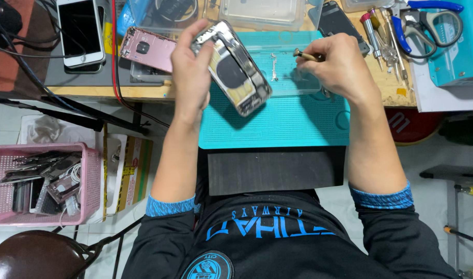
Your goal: The person repairs a smartphone at a workbench, using a screwdriver to unscrew and re-tighten screws on the disassembled phone frame and handle small internal components. They then align the screen assembly onto the frame and press it closed by hand.
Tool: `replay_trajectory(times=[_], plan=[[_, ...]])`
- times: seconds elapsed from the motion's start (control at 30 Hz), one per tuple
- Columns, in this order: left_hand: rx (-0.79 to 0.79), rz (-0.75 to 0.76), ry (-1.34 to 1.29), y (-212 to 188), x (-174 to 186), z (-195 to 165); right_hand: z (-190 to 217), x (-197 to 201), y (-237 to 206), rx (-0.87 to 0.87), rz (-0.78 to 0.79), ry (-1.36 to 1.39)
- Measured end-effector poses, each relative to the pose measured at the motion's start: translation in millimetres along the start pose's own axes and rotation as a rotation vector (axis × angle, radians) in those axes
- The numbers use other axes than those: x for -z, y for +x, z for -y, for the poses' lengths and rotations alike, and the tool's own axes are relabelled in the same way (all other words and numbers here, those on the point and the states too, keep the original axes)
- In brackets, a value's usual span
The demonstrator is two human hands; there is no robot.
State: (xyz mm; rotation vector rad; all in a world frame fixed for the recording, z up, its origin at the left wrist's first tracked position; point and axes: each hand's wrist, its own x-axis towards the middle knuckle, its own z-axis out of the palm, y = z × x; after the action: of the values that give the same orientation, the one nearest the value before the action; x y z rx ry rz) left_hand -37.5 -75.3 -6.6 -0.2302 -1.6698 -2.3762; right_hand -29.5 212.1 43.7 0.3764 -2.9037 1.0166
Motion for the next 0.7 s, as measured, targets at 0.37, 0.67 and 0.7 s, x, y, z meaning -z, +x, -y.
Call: replay_trajectory(times=[0.37,0.67,0.7], plan=[[0.061,0.010,-0.472,-2.3,-40.0,16.8,42.1,-0.1,-12.8,0.375,-0.096,0.144],[0.187,0.095,-0.545,-11.9,-73.2,27.3,53.7,-2.7,-15.2,0.355,-0.232,-0.030],[0.221,0.107,-0.528,-12.8,-72.5,29.1,49.9,-5.0,-13.8,0.204,-0.200,0.063]])
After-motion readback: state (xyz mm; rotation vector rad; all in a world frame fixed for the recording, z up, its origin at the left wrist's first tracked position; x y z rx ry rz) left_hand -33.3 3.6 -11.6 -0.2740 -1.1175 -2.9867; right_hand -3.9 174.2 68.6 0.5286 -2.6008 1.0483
